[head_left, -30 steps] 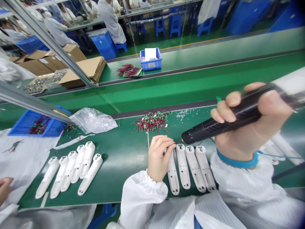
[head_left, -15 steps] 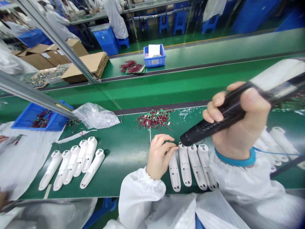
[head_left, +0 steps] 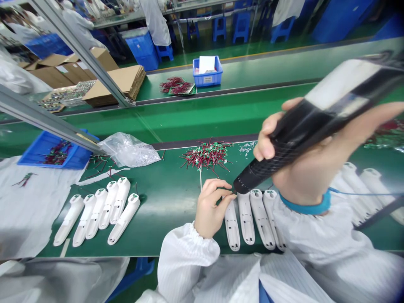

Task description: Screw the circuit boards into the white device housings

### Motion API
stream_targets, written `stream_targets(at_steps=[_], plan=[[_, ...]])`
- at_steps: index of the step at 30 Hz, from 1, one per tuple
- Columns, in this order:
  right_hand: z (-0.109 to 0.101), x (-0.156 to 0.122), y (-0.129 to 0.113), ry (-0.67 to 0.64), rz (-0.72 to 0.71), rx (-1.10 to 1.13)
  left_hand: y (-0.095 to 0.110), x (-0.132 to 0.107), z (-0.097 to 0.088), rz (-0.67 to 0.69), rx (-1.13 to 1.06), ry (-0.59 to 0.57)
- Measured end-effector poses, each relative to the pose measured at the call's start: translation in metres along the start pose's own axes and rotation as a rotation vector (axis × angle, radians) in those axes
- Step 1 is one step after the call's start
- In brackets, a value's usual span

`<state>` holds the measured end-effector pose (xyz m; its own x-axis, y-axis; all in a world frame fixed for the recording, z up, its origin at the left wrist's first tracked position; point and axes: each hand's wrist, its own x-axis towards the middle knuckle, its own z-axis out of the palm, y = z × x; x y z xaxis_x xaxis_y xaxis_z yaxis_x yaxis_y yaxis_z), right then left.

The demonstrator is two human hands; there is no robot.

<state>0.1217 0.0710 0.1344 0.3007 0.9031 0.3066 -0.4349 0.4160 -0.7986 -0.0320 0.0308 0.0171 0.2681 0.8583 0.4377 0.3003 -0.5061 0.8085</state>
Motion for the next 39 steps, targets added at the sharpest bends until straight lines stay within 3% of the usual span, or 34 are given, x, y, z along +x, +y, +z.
stream_targets(at_steps=[3, 8, 14, 22, 28, 39], plan=[[0.007, -0.001, 0.0, -0.094, 0.02, 0.011, 0.003, -0.007, 0.005, -0.033, -0.007, 0.008], [0.009, -0.008, 0.01, -0.137, 0.119, 0.064, 0.006, -0.018, 0.009, -0.074, 0.037, 0.045], [-0.01, -0.021, 0.046, -0.407, 0.248, 0.122, 0.007, -0.024, 0.011, -0.113, 0.037, 0.116], [-0.022, -0.033, 0.087, -0.152, 0.181, -0.143, -0.011, -0.051, 0.031, -0.305, 0.286, 0.044], [-0.022, -0.035, 0.095, -0.127, 0.214, -0.178, -0.022, -0.07, 0.046, -0.286, 0.43, -0.041], [-0.022, -0.034, 0.097, -0.128, 0.261, -0.179, -0.022, -0.072, 0.055, -0.223, 0.649, -0.023]])
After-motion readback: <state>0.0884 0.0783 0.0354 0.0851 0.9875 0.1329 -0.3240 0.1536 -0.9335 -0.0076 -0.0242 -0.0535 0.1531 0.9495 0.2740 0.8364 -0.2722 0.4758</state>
